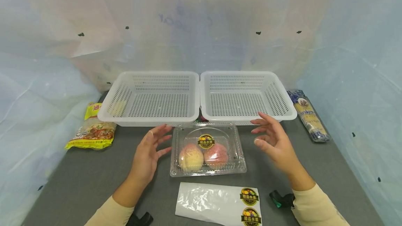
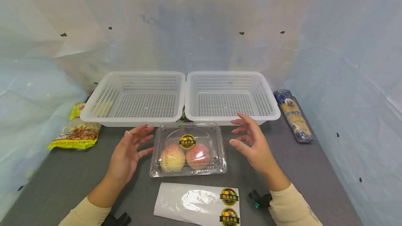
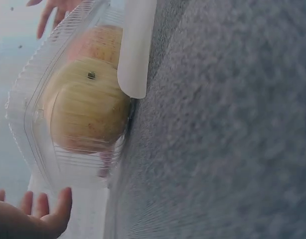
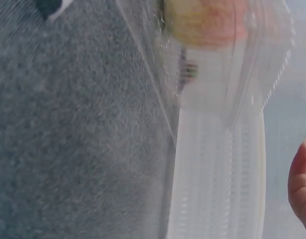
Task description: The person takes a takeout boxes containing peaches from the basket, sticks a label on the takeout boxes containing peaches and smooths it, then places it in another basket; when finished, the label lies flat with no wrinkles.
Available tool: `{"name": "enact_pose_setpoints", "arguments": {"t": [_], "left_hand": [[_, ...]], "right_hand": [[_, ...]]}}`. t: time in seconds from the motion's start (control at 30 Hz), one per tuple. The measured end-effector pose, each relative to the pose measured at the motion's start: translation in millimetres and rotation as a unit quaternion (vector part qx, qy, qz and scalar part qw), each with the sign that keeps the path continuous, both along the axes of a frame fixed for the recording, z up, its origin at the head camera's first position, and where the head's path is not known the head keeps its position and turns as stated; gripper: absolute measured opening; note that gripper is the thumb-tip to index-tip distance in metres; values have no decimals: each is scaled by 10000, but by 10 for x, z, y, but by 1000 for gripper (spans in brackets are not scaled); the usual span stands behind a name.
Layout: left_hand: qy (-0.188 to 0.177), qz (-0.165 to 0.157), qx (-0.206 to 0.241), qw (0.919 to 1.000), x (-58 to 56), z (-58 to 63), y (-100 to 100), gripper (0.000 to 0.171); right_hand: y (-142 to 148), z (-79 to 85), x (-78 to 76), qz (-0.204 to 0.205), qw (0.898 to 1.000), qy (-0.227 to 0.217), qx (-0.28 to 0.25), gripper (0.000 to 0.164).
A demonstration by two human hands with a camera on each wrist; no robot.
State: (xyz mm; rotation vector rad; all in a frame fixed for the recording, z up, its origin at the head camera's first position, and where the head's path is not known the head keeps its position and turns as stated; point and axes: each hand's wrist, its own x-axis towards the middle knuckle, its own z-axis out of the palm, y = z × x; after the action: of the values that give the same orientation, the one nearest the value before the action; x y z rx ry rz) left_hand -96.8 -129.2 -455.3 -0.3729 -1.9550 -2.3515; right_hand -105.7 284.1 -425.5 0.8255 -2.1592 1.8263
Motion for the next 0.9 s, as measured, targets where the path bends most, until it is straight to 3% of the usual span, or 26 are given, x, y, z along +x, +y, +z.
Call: {"name": "enact_pose_setpoints", "arguments": {"t": [0.07,0.17,0.37,0.5,0.63,0.8,0.9], "left_hand": [[-376,-91,219,9990,-2,-12,-10,65],[-918,-352,365,9945,-3,-51,-22,71],[-1572,-850,591,9821,-19,-135,-30,81],[-1840,-1037,698,9749,-39,-160,-31,84],[-2150,-1143,536,9684,-44,-164,-24,80],[-2371,-1166,386,9637,-24,-149,28,55],[-2474,-1055,331,9626,-23,-122,57,49]], "right_hand": [[64,-27,-5,-65,9978,-187,-636,65],[135,-73,-16,-220,9856,-460,-1611,58],[233,-213,-62,-508,9438,-849,-3154,46],[302,-313,-102,-788,9165,-1360,-3679,42],[369,-385,-140,-1046,8883,-1864,-4065,43],[409,-442,-179,-1103,8524,-2326,-4551,44],[406,-440,-203,-964,8301,-2468,-4907,39]]}}
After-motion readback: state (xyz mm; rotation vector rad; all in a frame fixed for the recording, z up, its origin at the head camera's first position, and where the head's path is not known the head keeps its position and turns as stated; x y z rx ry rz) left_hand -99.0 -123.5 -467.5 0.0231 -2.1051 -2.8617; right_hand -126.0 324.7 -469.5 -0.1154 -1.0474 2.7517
